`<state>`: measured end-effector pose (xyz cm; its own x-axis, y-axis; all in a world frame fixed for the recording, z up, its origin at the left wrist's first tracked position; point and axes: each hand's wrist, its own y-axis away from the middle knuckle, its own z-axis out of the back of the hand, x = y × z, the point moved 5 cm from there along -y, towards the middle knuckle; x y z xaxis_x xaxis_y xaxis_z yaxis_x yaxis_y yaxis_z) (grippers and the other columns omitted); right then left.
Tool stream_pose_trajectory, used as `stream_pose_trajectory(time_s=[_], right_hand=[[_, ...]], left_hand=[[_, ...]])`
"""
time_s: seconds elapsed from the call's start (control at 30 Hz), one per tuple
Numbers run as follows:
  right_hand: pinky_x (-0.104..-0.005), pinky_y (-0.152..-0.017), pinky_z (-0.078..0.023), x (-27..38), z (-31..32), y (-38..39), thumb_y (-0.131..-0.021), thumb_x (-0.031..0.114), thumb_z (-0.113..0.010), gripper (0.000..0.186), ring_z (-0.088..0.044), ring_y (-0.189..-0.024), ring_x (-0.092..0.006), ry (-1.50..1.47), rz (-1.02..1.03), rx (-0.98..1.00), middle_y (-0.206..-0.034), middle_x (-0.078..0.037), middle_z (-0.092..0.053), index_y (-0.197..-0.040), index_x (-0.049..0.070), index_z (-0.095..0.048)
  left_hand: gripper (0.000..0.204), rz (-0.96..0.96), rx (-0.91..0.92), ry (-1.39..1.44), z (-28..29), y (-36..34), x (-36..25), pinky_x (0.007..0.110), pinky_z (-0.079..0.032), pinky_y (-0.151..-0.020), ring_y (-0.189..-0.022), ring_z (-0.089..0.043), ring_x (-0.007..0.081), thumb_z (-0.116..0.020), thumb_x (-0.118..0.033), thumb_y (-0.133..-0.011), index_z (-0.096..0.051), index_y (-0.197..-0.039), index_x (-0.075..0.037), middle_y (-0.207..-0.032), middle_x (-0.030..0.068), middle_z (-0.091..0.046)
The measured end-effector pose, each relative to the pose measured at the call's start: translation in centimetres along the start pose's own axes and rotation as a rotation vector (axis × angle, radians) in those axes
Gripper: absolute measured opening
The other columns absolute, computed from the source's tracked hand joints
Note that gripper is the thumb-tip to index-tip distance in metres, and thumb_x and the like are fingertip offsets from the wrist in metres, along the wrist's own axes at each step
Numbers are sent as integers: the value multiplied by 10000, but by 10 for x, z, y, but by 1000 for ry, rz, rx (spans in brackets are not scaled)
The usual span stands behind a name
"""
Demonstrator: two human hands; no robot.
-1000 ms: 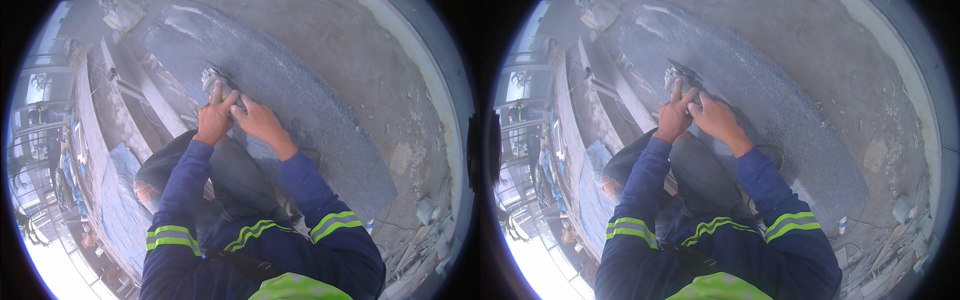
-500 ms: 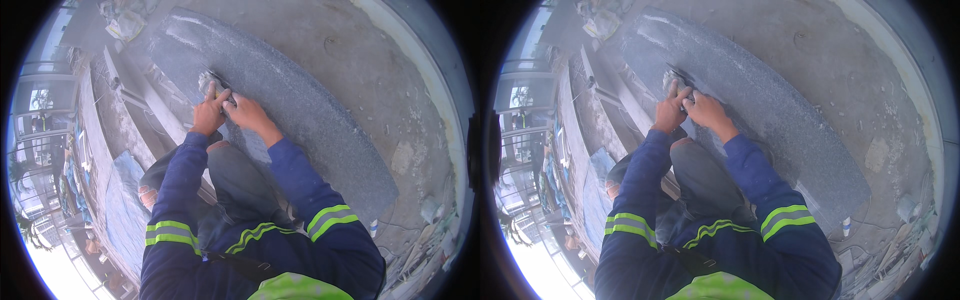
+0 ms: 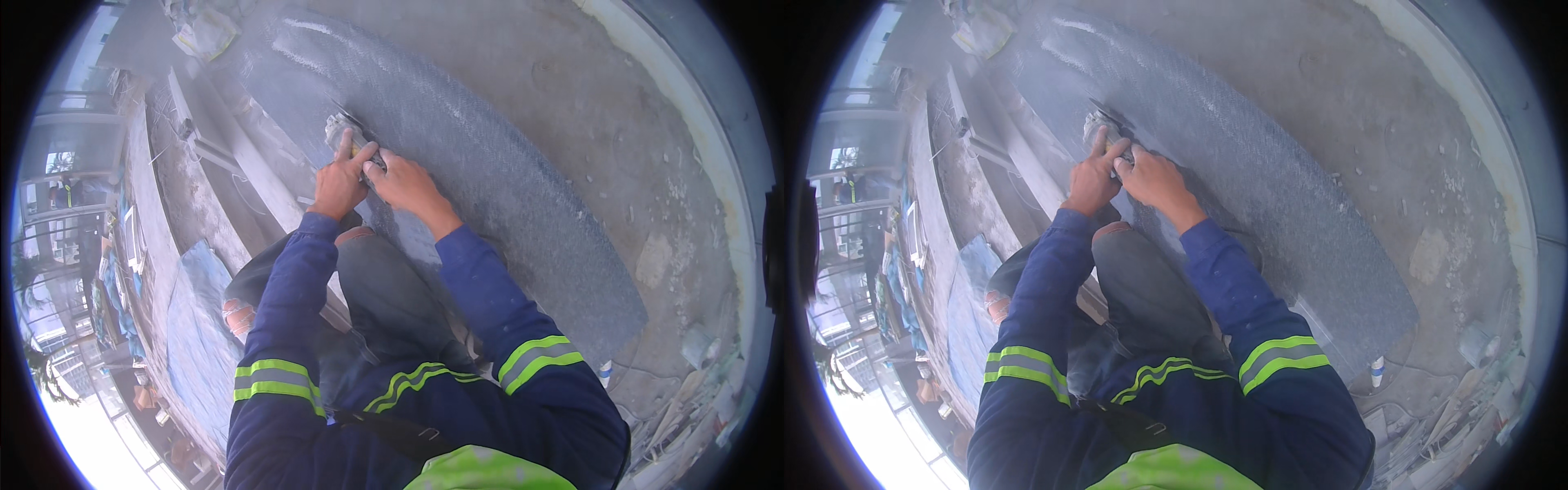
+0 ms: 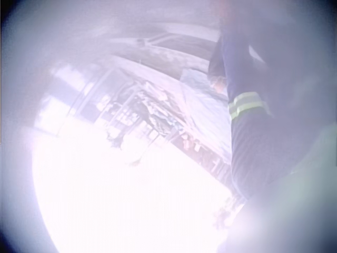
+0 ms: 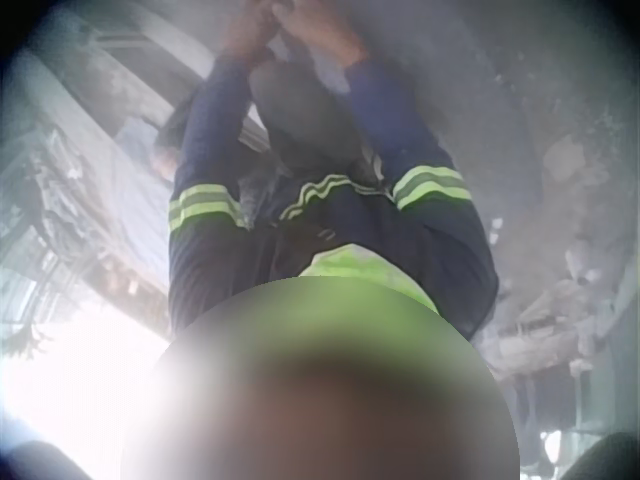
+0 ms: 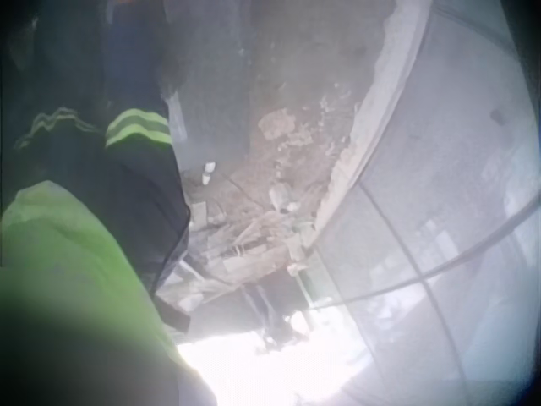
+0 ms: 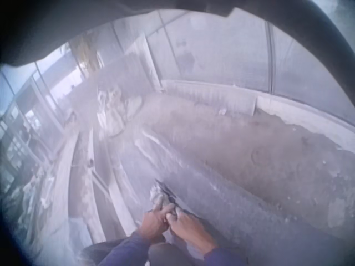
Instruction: The person uses an angle grinder to grind the surface of a large gray stone slab. They move the grinder along the slab's surface, generating dust, and briefly pause to reposition the tool before continuing the grinding action.
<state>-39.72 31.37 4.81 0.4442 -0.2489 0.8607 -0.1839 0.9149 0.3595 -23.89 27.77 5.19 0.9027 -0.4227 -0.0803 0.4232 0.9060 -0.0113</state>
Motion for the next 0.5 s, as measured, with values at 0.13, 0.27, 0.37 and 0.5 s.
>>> stream_pose_trajectory(time_s=[0.13, 0.27, 0.37, 0.5], right_hand=[[-546, -1153, -502, -1, 4, 5, -1116, 485, -505, 757, -667, -1350, -489, -11, -27, 38, -1373, -345, -720, -1634, -66, -485], [-535, -1163, -496, -7, 2, 27, -1115, 493, -503, 765, -664, -1355, -488, 24, -28, 8, -1371, -345, -720, -1642, -62, -481], [-537, -1166, -492, -11, 0, 31, -1115, 491, -503, 756, -651, -1372, -493, 21, -49, 43, -1388, -349, -711, -1644, -48, -486], [-527, -1114, -526, -8, 0, 13, -1111, 500, -507, 759, -729, -1252, -450, 36, -11, -18, -1275, -320, -763, -1645, -40, -490]], left_hand=[[787, -11, 42, -19, 3, 1, -5, 492, -687, -825, -1054, -813, 433, -816, -84, -786, -622, -1485, -388, -1753, 269, -402], [783, 2, 17, 26, 1, 19, -16, 494, -695, -828, -1068, -808, 456, -813, -85, -795, -618, -1489, -390, -1743, 284, -405], [795, -44, -85, 25, 0, 23, -20, 473, -675, -758, -957, -823, 405, -802, -53, -769, -629, -1472, -381, -1740, 272, -429], [777, -13, -32, 19, -4, 11, -9, 483, -674, -776, -981, -820, 413, -799, -61, -787, -632, -1473, -386, -1743, 273, -423]])
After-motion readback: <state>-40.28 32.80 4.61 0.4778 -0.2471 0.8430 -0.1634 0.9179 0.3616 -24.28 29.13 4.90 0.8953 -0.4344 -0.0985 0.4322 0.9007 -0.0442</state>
